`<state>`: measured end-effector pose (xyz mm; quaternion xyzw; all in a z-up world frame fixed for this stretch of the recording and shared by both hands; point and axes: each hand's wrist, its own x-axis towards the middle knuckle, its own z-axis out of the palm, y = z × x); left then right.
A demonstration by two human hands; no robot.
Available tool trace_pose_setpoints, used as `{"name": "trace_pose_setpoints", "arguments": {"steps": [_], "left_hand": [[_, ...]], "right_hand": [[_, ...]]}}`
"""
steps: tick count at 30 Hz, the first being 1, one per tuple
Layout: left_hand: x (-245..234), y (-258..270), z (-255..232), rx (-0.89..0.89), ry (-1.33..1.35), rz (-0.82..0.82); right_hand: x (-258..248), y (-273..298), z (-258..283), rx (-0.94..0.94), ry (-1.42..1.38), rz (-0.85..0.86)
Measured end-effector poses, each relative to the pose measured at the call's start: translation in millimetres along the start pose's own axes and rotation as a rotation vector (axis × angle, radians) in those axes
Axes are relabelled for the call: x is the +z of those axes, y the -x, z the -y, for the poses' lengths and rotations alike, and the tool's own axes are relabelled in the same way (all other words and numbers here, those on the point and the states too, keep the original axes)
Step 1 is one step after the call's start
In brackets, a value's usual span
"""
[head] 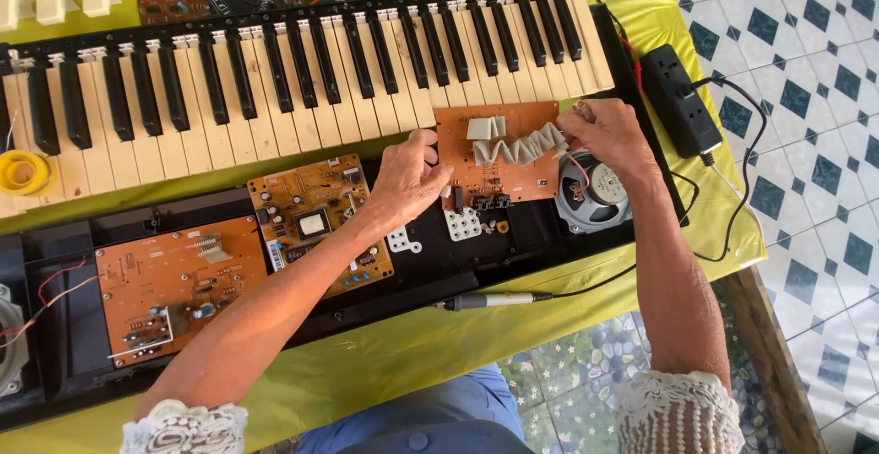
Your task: The person works on the internal components of a disassembled electronic keyboard placed on a yellow-covered table. They connect wires to a speaker and circuit board, then use a soldering iron to solder connections on a small circuit board before placing it back into the keyboard chassis.
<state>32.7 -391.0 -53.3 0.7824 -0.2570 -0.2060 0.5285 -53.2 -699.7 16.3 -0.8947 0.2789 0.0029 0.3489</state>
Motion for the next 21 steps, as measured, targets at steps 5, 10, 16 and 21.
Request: {"name": "trace_pose_setpoints", "arguments": {"steps": [5,10,16,21], "left_hand": [[4,-3,1,-0.141,0.104,-0.016],[-32,48,-65,-0.216,0.536,0.094],[-34,102,-80,-0.377,0.829,0.206],[-13,149,-90,-0.451,0.881,0.276]], "right_hand": [[-3,14,24,0.035,0.057,-0.054],[-25,33,26,-0.011,-0.017,-0.009],[-28,82,47,-0.013,-0.103,0.189],[-31,110,42,-0.021,-0.101,0.254]]}}
